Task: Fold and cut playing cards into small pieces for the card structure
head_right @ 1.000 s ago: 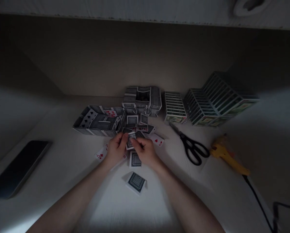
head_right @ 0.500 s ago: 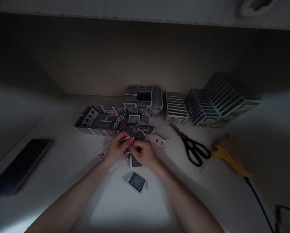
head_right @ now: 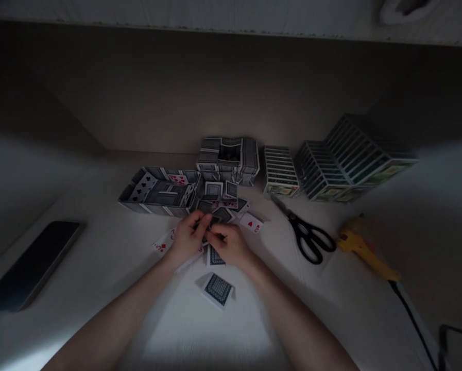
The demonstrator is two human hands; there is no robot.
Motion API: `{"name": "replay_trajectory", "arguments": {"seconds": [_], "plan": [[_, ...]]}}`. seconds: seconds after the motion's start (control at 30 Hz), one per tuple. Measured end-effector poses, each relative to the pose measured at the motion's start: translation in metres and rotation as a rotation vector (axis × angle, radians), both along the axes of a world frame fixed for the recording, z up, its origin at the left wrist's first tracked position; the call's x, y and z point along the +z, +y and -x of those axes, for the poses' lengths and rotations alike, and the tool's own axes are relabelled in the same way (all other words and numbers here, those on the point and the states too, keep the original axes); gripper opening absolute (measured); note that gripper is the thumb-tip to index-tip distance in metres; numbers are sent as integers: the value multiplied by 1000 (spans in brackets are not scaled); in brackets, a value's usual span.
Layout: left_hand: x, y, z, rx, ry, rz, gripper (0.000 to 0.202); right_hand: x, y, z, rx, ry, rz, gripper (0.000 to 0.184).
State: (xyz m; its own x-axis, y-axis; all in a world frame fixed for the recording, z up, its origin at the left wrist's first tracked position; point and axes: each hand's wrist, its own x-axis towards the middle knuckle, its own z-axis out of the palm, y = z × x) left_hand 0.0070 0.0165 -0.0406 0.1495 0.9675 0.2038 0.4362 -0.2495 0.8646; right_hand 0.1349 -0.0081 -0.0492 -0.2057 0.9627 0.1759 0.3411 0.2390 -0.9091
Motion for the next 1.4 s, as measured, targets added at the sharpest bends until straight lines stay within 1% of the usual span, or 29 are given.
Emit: {"name": "replay_trajectory", "arguments": {"seconds": [0.1, 0.23, 0.3, 0.37, 0.43, 0.5, 0.6, 0.73, 0.83, 1.0, 1.17, 1.27, 1.4], "plan": [[-1, 1, 0, 2, -32, 15, 34, 1, 0, 0, 15, 13, 21, 34], [0, 6, 2, 5, -177, 103, 38, 4, 1, 0, 7, 91, 64, 36], [0, 8, 2, 22, -224, 141, 39, 5, 2, 0, -41, 151, 83, 33], [-1, 8, 2, 33, -212, 129, 39, 4, 4, 0, -124, 201, 79, 30], [-1, 6, 2, 21, -133, 74, 38, 2, 6, 0, -215, 225, 55, 28], [-2, 3, 1, -11, -16, 8, 37, 0, 8, -1, -276, 214, 29, 25], [-1, -1, 0, -45, 135, -81, 35, -2, 8, -1, -296, 149, 3, 20], [-2, -4, 1, -32, 278, -209, 33, -1, 6, 1, -317, 55, -10, 17], [-3, -5, 2, -30, 364, -328, 31, 0, 5, 2, -340, 8, -55, 15], [-3, -6, 3, -61, 433, -489, 27, -2, 4, 4, -369, -56, -94, 16], [-1, -7, 4, -117, 472, -547, 26, -3, 3, 6, -419, -68, -115, 19], [0, -8, 3, -136, 486, -576, 26, -2, 3, 6, -428, -29, -84, 23], [0, -10, 2, -136, 471, -583, 26, -1, 5, 5, -419, 68, -3, 30]]}}
